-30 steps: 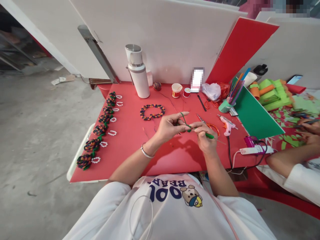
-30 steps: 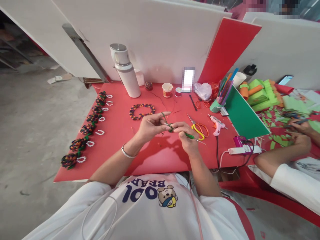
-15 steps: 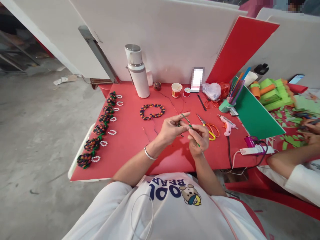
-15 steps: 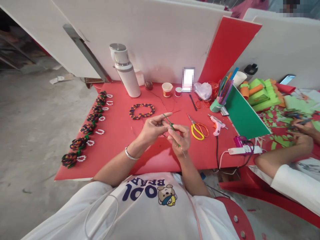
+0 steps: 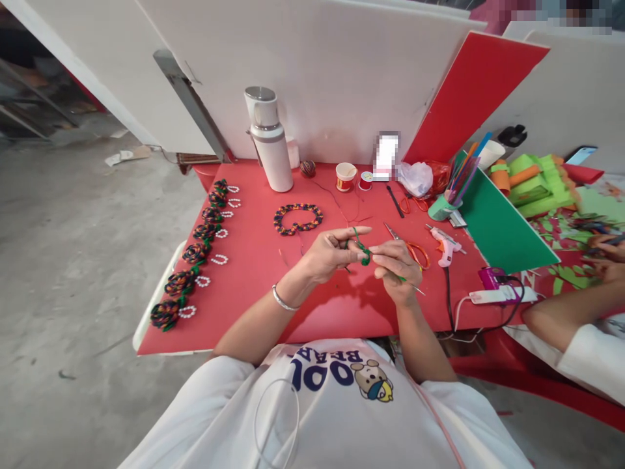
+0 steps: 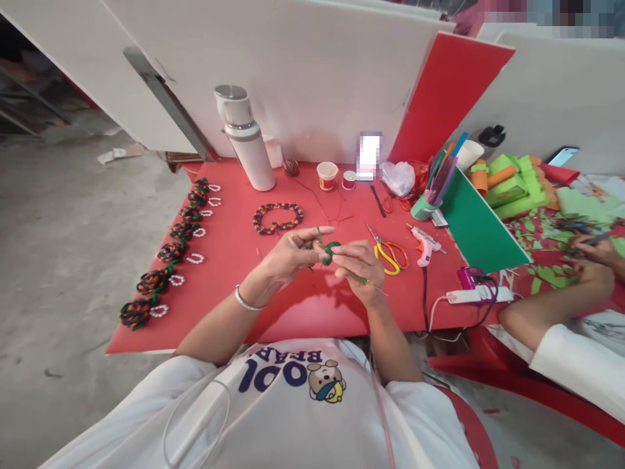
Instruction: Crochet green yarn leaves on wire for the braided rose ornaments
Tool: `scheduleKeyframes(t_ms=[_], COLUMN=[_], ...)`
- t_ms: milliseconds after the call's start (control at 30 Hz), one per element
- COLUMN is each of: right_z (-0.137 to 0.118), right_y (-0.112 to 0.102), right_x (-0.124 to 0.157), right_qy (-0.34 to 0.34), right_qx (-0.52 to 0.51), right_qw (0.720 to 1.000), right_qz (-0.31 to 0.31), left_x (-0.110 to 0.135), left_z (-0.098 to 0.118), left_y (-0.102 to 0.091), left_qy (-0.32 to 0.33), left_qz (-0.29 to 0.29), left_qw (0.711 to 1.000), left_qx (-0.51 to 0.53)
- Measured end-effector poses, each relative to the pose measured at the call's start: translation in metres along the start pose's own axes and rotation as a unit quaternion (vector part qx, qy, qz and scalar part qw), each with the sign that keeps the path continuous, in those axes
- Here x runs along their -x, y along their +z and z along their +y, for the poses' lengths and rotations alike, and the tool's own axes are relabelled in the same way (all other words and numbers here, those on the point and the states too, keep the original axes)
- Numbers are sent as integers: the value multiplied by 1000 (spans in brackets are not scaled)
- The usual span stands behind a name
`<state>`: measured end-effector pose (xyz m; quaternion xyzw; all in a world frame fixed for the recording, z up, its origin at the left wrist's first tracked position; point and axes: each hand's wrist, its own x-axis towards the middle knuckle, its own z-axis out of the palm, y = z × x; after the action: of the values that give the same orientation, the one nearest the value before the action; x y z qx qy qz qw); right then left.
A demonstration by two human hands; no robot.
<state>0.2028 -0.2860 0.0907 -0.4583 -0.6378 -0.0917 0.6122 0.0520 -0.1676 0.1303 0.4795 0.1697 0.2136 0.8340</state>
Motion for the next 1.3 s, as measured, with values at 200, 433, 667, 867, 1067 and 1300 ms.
scheduleKeyframes(t_ms=[200, 433, 667, 867, 1067, 1300], right_z=[-2, -3, -5, -8, -15, -19], right_y=[-8, -15, -16, -19, -24, -33], right_x=[-6, -11, -8, -9, -13, -17], right_qy=[-8, -15, -4, -7, 7, 23], right_qx=[0, 10, 4, -4, 1, -11], right_qw=[1000, 999, 999, 999, 998, 996], right_qz=[-30, -48, -37, -43, -62, -91], left_x=[1, 3, 2, 4, 7, 7], left_z=[2, 4, 1, 7, 15, 23], left_y=[-3, -5, -5, -7, -7, -10], left_qy=[12, 26, 37, 41, 39, 21], left_qz=[3, 4, 14, 12, -6, -42], left_qw=[1000, 999, 999, 998, 996, 993], left_qx=[-15, -42, -26, -46, -86, -105])
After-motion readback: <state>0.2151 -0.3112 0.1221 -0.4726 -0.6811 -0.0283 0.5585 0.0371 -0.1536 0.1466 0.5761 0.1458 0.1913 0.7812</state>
